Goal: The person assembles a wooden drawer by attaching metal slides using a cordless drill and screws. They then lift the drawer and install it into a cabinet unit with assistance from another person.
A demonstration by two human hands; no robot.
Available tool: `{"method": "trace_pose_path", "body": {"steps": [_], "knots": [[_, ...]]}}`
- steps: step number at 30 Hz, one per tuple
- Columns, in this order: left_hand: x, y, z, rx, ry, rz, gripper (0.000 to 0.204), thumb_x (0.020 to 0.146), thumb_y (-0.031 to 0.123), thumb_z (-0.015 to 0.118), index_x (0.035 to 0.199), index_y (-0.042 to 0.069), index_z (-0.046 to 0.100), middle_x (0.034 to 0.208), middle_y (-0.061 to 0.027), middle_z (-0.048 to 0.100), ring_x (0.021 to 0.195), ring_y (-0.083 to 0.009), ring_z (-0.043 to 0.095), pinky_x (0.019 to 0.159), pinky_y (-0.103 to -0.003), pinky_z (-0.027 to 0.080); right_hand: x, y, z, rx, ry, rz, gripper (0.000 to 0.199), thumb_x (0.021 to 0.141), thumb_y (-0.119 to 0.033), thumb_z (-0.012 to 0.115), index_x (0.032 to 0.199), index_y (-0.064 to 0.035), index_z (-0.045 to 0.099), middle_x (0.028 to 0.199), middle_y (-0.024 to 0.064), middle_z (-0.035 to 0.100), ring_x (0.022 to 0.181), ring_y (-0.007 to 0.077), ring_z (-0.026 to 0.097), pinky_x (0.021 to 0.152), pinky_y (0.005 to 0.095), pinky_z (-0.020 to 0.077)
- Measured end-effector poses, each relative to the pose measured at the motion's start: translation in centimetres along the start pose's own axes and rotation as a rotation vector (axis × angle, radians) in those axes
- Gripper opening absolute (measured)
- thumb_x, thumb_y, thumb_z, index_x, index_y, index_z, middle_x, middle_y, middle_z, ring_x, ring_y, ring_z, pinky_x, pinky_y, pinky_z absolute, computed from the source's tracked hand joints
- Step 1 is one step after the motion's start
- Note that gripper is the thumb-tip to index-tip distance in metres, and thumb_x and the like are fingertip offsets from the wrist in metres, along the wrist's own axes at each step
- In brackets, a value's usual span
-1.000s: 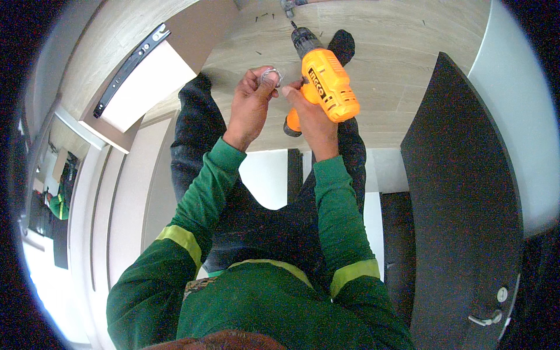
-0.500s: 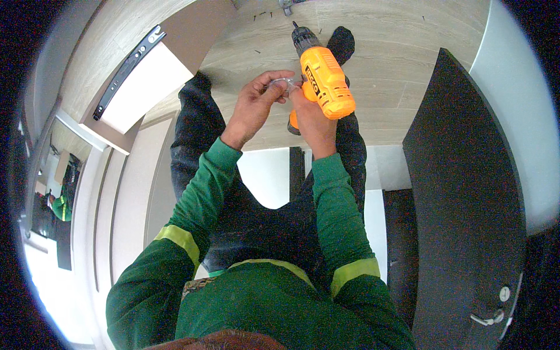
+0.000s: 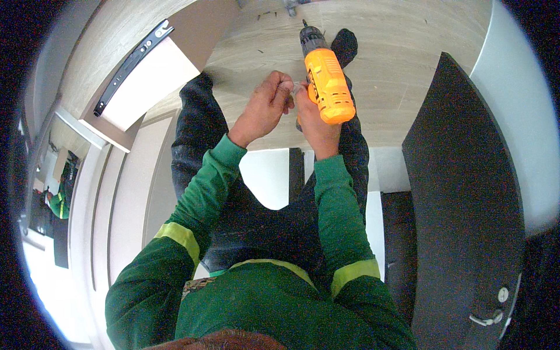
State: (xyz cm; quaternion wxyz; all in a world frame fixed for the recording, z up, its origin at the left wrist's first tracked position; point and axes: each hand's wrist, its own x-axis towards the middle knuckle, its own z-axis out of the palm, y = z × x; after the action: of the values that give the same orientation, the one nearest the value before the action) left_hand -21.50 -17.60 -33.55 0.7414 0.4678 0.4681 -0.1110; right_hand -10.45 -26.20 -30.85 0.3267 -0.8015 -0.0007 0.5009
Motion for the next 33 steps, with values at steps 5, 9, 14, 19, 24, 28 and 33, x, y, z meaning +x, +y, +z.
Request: {"method": "trace_pose_path", "body": {"steps": [5, 9, 14, 19, 24, 28, 33], "knots": [[-0.2, -1.0, 0.3, -0.297, -0.070, -0.092, 0.021, 0.110, 0.027, 0.047, 0.108, 0.007, 0.054, 0.079, -0.0022, 0.052, 0.068, -0.0108, 0.050, 0.061, -0.026, 0.044, 0.3, 0.3, -0.4, -0.111, -0.059, -0.077, 0.015, 0.091, -0.009, 0.069, 0.104, -0.0024, 0.066, 0.092, 0.0045, 0.068, 0.083, 0.0171, 0.067, 0.077, 0.0322, 0.0528], [-0.2, -1.0, -1.7, -0.696, -0.261, -0.179, 0.020, 0.109, 0.027, 0.049, 0.109, 0.008, 0.054, 0.085, -0.0005, 0.054, 0.075, -0.0100, 0.050, 0.068, -0.025, 0.044, 0.5, 0.8, 0.1, 0.342, -0.028, 0.084, 0.023, 0.091, -0.011, 0.069, 0.111, -0.0027, 0.062, 0.093, 0.0039, 0.066, 0.078, 0.0196, 0.067, 0.072, 0.0341, 0.0537], [1.1, -2.1, -2.9, -0.421, -0.317, -0.078, 0.021, 0.109, 0.028, 0.049, 0.110, 0.008, 0.054, 0.092, -0.0002, 0.055, 0.082, -0.0109, 0.053, 0.077, -0.028, 0.046, 1.3, 0.1, 0.0, 0.462, -0.083, 0.204, 0.021, 0.089, -0.010, 0.069, 0.107, -0.0032, 0.062, 0.091, 0.0044, 0.065, 0.086, 0.0190, 0.067, 0.077, 0.0338, 0.0528], [5.9, -7.3, -2.7, -0.256, -0.212, 0.021, 0.019, 0.108, 0.025, 0.050, 0.110, 0.006, 0.053, 0.095, -0.0024, 0.055, 0.084, -0.0132, 0.056, 0.082, -0.031, 0.049, 4.9, 3.7, 0.1, -0.005, 0.064, -0.023, 0.027, 0.086, -0.004, 0.074, 0.110, 0.0003, 0.062, 0.094, 0.0053, 0.067, 0.084, 0.0152, 0.067, 0.075, 0.0311, 0.0552], [16.4, -17.4, -5.1, 0.380, 0.230, 0.266, 0.012, 0.099, 0.006, 0.051, 0.108, 0.004, 0.059, 0.101, -0.0178, 0.061, 0.097, -0.0330, 0.062, 0.088, -0.043, 0.051, 6.0, 0.9, -3.1, 0.295, 0.249, 0.012, 0.021, 0.085, -0.001, 0.071, 0.104, -0.0036, 0.063, 0.094, 0.0079, 0.068, 0.087, 0.0205, 0.068, 0.080, 0.0341, 0.0545], [22.6, -19.9, -7.4, 0.732, 0.372, 0.413, 0.021, 0.090, 0.001, 0.056, 0.110, 0.005, 0.061, 0.112, -0.0237, 0.058, 0.107, -0.0416, 0.058, 0.095, -0.049, 0.049, 6.1, -2.3, -6.0, 0.516, 0.420, 0.013, 0.023, 0.090, -0.003, 0.071, 0.110, -0.0035, 0.060, 0.100, 0.0107, 0.068, 0.090, 0.0214, 0.070, 0.079, 0.0358, 0.0570], [24.4, -19.5, -5.6, 1.101, 0.562, 0.415, 0.027, 0.089, 0.005, 0.059, 0.115, 0.006, 0.062, 0.116, -0.0199, 0.059, 0.110, -0.0417, 0.057, 0.097, -0.049, 0.050, 5.9, -2.3, -10.7, 0.732, 0.591, -0.083, 0.021, 0.092, -0.003, 0.067, 0.111, -0.0052, 0.058, 0.103, 0.0099, 0.067, 0.092, 0.0211, 0.068, 0.086, 0.0391, 0.0554]]}}
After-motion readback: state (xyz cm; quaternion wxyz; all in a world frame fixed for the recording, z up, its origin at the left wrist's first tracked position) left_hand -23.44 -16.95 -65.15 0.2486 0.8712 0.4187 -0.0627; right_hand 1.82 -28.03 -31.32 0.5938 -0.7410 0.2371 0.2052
